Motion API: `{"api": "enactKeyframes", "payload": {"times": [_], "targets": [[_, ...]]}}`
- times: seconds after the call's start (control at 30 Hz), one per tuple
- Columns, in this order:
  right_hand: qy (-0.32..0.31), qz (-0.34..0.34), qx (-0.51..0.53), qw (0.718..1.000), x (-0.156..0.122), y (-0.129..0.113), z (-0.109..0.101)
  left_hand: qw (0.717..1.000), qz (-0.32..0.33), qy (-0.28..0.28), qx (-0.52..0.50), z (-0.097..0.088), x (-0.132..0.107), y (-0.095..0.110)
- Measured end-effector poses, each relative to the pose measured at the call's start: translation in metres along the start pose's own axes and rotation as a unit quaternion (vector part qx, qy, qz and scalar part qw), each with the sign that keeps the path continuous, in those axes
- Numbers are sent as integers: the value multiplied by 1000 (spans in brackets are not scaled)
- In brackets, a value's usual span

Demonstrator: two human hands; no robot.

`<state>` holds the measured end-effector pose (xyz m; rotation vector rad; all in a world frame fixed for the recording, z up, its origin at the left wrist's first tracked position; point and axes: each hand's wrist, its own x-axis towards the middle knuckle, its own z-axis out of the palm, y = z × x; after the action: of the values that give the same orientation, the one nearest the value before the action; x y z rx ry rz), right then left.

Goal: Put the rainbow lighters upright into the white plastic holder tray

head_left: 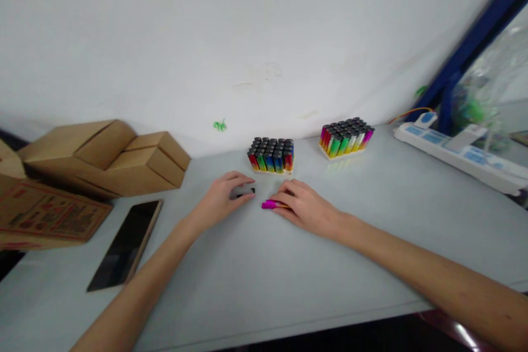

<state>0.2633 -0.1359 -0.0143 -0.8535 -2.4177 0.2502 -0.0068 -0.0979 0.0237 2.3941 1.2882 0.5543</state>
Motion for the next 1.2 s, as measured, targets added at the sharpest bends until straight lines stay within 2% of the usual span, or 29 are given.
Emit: {"api": "enactKeyframes", "payload": {"times": [0.13,0.27,0.4,0.47,0.6,0.73,0.8,0.87,0.97,1.03,1.2], "targets": [[2,7,13,1000,-2,1,3,1000,21,19,-10,11,1,9],[26,27,86,996,-4,1,-2,998,6,61,-34,7,3,15],[83,68,178,978,-7,1,-12,991,-14,102,-91,3,3,34],[92,96,223,966,-8,1,-15,979,-37,123,-157,6,2,44],[80,146,339,926,-12,0,-18,935,-96,146,-310,19,-7,64],[78,160,392,903,-14,-3,-22,909,-111,159,-368,26,-19,78],[73,157,378,909,-15,-5,-24,905,-114,155,-379,26,-23,81],[71,148,334,928,-15,-7,-26,898,-117,150,-396,26,-25,82],[77,128,269,952,-15,-13,-29,877,-126,145,-442,26,-27,82],[70,121,257,956,-15,-18,-32,865,-129,140,-465,26,-27,83],[49,119,253,959,-16,-24,-37,856,-134,119,-484,24,-29,86]]}}
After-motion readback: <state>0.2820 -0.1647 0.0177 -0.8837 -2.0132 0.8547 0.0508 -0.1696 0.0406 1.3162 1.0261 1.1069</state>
